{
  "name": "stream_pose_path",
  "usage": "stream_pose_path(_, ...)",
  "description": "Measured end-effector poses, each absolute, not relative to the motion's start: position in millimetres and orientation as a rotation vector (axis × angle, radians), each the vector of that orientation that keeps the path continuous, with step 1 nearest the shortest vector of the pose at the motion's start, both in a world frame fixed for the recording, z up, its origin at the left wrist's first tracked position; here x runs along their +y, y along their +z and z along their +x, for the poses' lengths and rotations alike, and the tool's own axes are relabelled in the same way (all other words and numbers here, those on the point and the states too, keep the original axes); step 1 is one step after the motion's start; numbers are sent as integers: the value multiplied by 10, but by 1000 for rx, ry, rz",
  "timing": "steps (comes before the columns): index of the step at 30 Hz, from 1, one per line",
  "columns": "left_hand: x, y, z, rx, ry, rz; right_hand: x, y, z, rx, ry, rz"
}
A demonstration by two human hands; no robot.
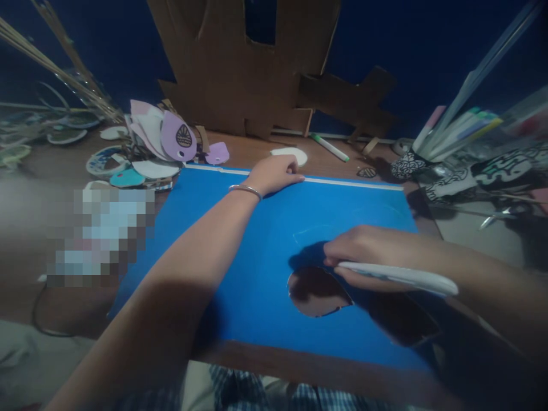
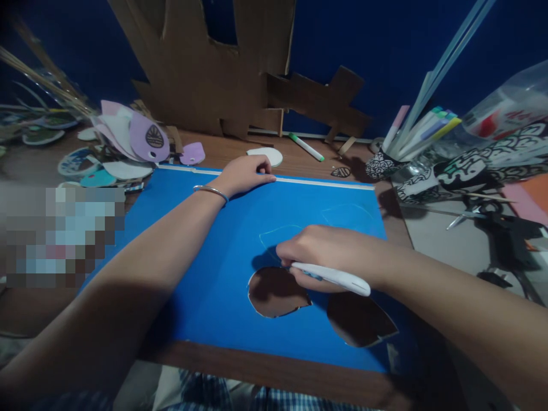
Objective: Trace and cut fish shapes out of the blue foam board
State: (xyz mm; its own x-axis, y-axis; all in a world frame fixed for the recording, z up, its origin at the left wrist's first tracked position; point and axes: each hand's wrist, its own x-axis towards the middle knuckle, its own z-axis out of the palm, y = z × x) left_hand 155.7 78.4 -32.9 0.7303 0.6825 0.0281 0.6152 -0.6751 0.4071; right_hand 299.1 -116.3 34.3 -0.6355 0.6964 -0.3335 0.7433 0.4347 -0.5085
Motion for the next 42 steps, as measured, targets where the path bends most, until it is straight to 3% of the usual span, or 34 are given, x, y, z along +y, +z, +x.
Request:
stream_pose_path(20,808,-355,1560,997,255,2569,-1130,392,3068,2527,-1086,1244)
stream_pose_path(27,809,-334,1566,1011,225,2552,-1310,122,3245,2833,-1152,1269)
stream_pose_path(33,812,-335,1564,1004,249,2560,-1599,-246,3462,3086,-1544,1664)
stream_pose_path(37,817,-340,1559,992,246,2566,-1658,-277,3478,2803,-1932,1984)
stream_pose_path(42,821,-341,1560,992,258,2569,-1580,-216,3354,2370,-2123,2183)
